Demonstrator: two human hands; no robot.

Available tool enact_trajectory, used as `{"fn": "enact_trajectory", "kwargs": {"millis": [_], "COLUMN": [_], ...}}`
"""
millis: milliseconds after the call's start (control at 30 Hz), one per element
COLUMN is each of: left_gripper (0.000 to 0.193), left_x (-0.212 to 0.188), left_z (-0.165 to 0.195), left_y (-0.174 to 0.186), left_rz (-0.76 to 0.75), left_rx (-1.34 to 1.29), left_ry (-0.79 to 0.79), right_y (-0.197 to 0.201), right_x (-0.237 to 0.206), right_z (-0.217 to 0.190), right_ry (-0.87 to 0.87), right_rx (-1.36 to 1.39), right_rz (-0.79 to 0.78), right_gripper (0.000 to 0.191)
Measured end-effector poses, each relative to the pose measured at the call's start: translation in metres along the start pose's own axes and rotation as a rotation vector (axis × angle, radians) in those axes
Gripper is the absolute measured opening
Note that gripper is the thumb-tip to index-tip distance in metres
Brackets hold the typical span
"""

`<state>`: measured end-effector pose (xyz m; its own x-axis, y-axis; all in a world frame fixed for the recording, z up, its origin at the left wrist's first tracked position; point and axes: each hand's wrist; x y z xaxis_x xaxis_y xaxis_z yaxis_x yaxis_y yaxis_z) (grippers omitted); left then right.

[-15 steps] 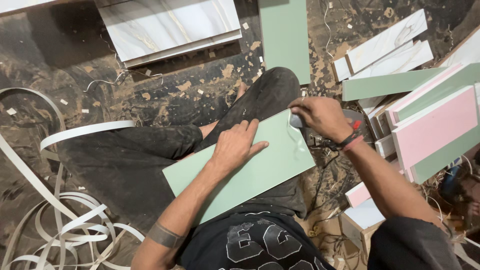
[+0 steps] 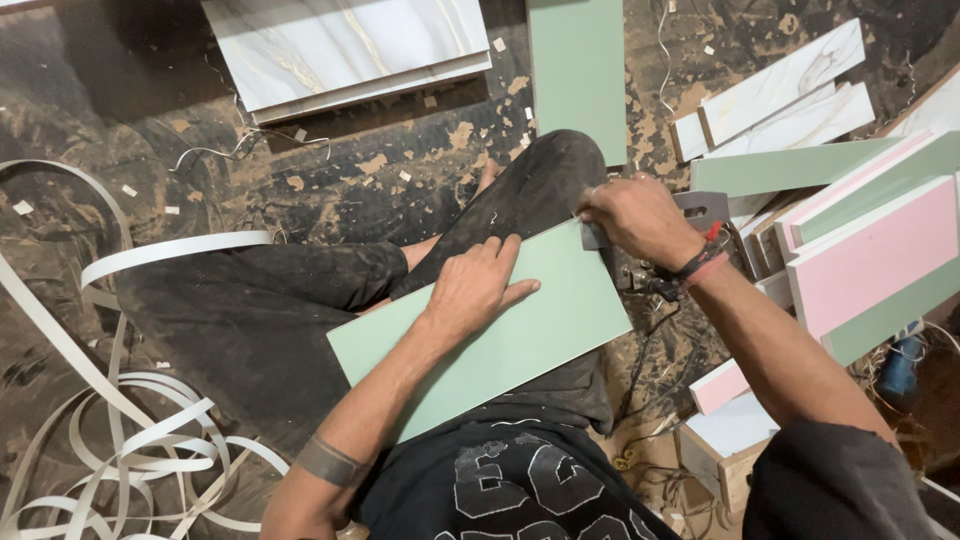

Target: The person sits on the workshop floor and applies white edge banding tape to the edges of boards. They align the tape along a board edge, then run a hand-held iron along the tape to press and adhere it, working along the length of each board and setting finished boards aside.

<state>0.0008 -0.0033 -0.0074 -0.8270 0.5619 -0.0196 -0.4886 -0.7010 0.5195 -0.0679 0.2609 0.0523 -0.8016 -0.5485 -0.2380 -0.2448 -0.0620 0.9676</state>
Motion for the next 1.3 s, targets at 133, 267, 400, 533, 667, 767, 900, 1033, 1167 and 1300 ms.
{"fn": "enact_trajectory", "kwargs": {"millis": [133,267,400,533,667,767,900,1033,1167,1300], "left_gripper": [0.063,0.063,0.070,0.084,0.081,0.082,0.080,0.082,0.087,0.087], "left_x": [0.003,0.000,-0.035,-0.070,-0.063,-0.058,-0.045,-0.031,-0.028,-0.037], "left_z": [0.007,0.018,-0.011,-0.033,-0.044,-0.034,-0.018,-0.003,0.002,-0.004], "left_y": [0.004,0.022,0.066,0.086,0.096,0.106,0.118,0.119,0.106,0.089], "left_rz": [-0.057,-0.090,0.184,0.323,0.162,0.098,0.057,0.031,0.013,0.095], "left_rx": [-0.004,0.063,0.101,0.018,-0.206,-0.137,-0.076,-0.043,-0.027,-0.089], "left_ry": [0.018,-0.041,0.132,0.390,0.473,0.435,0.431,0.431,0.441,0.340], "right_y": [-0.001,0.001,0.004,0.002,-0.001,-0.002,-0.008,-0.014,-0.002,0.009], "right_x": [-0.003,-0.035,-0.087,-0.126,-0.136,-0.126,-0.084,0.002,0.090,0.129], "right_z": [0.006,0.011,-0.006,-0.022,-0.024,-0.022,-0.028,-0.053,-0.081,-0.098], "right_ry": [0.084,0.026,-0.217,-0.298,-0.287,-0.189,-0.027,0.060,0.105,0.134], "right_rx": [-0.100,-0.054,0.084,0.143,0.107,0.086,0.137,0.138,0.240,0.272], "right_rz": [-0.090,-0.169,-0.352,-0.226,-0.136,-0.131,-0.062,0.057,0.157,0.076], "right_gripper": [0.015,0.015,0.019,0.021,0.020,0.019,0.019,0.011,0.013,0.013]}}
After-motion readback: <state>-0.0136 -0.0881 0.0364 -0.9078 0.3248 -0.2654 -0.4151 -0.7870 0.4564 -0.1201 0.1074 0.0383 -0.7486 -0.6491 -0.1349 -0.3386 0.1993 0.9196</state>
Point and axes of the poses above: each hand's wrist, its own x-axis towards the middle knuckle, its own y-axis out of the back of the hand, z = x × y, and after that the axes turned 13 degrees about -x, right-handed
